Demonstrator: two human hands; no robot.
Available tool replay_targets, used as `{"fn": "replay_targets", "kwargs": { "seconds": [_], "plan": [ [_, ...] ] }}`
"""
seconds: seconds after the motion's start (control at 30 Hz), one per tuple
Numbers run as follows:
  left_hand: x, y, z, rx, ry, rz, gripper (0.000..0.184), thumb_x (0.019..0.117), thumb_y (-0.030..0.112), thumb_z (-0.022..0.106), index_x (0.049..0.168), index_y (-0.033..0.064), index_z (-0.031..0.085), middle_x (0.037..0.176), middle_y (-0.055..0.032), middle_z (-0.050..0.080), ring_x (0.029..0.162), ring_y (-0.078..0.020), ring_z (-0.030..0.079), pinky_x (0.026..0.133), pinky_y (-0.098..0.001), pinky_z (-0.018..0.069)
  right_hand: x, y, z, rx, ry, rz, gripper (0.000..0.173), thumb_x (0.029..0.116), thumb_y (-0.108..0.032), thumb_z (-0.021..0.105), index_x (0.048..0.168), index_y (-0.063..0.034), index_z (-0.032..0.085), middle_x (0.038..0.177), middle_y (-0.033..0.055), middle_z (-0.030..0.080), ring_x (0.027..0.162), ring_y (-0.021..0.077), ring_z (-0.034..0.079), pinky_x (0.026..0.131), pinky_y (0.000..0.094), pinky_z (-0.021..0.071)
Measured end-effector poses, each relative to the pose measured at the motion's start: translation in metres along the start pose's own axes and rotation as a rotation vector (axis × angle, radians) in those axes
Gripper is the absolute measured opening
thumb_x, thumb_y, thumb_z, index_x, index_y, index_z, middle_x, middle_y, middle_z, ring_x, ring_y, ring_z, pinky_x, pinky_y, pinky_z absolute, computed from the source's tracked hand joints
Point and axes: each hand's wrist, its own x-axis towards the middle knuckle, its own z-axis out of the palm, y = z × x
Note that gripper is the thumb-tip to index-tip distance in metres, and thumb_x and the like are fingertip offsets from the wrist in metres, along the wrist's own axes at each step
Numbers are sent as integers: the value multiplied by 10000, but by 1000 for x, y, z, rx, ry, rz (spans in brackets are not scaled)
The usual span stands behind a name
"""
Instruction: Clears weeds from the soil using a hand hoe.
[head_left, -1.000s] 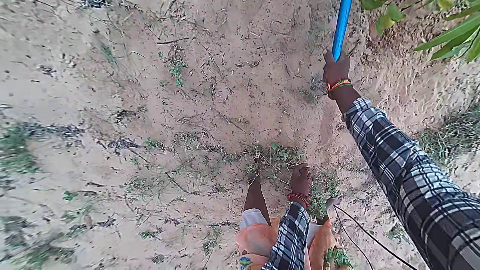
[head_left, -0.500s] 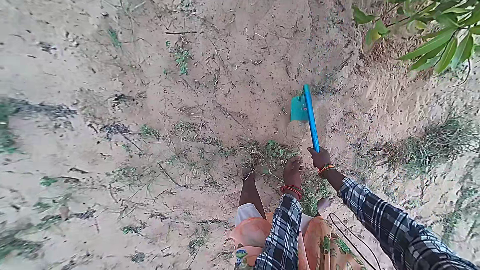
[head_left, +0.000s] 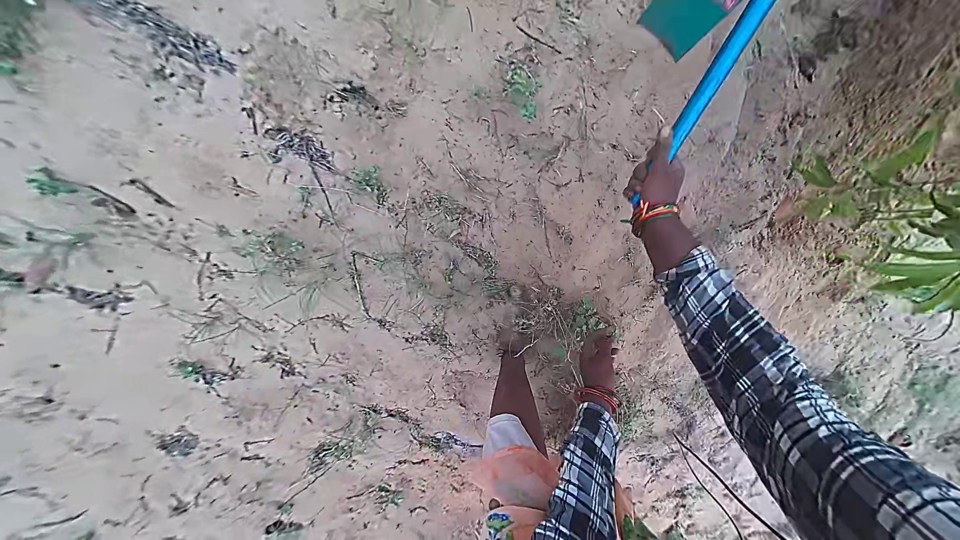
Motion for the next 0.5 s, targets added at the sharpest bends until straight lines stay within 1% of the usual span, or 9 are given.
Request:
{"fn": "replay_targets", "kwargs": {
  "seconds": [0.07,0.1,0.17,0.2,0.27,0.3,0.33,0.4,0.5],
  "plan": [
    [-11,44,6,-115,76,-103,329,1084,61,465,1391,-42,521,1316,-214,592,1057,-246,613,927,-373,503,-28,38,14,-199,-53,156,454,1126,-459,342,935,-75,494,543,-47,393,409,87,414,443,285,456],
    [-10,53,3,-167,102,-52,355,1086,56,456,1419,-65,486,1358,-248,571,1098,-269,615,951,-383,505,-46,58,13,-302,-107,254,478,1117,-481,358,998,-48,523,571,-34,415,429,99,430,461,299,467],
    [-3,51,-3,-196,126,169,384,1075,70,436,1411,-115,457,1322,-300,569,1104,-290,627,941,-384,535,-82,82,6,-482,-173,402,540,1084,-569,392,1071,-51,544,587,-15,412,444,118,422,473,312,454],
    [-10,67,-2,-178,155,199,383,1074,60,427,1404,-133,452,1324,-324,557,1102,-303,622,924,-386,532,-91,90,8,-511,-169,430,527,1088,-544,414,1078,-37,555,588,-3,433,448,131,437,480,327,464],
    [-34,123,4,-129,202,-8,396,1092,22,391,1467,-106,405,1458,-312,483,1232,-327,568,1020,-406,467,-95,105,17,-453,-148,451,439,1103,-453,448,1054,-26,543,566,-16,418,423,118,423,446,311,446],
    [-35,120,6,-127,205,-47,411,1102,36,379,1491,-94,377,1500,-310,451,1298,-347,542,1068,-424,450,-97,113,18,-411,-152,465,400,1104,-423,462,1067,-31,533,568,-26,406,424,109,416,443,301,440],
    [-26,97,7,-115,202,0,421,1110,64,377,1498,-97,366,1493,-326,451,1311,-374,538,1076,-443,457,-97,121,19,-379,-173,476,384,1103,-406,473,1081,-28,532,583,-23,410,440,112,423,463,306,448],
    [7,52,5,-86,181,96,443,1115,112,370,1518,-71,358,1466,-314,487,1284,-370,559,1060,-467,473,-94,130,23,-336,-267,484,385,1097,-403,494,1110,-20,533,604,-10,444,465,114,454,495,300,463],
    [18,37,8,-132,217,72,461,1094,108,388,1546,24,361,1451,-232,513,1219,-301,585,996,-458,506,-103,128,4,-400,-449,494,570,1050,-615,441,1233,-85,545,642,42,509,498,157,510,499,328,484]
  ]
}}
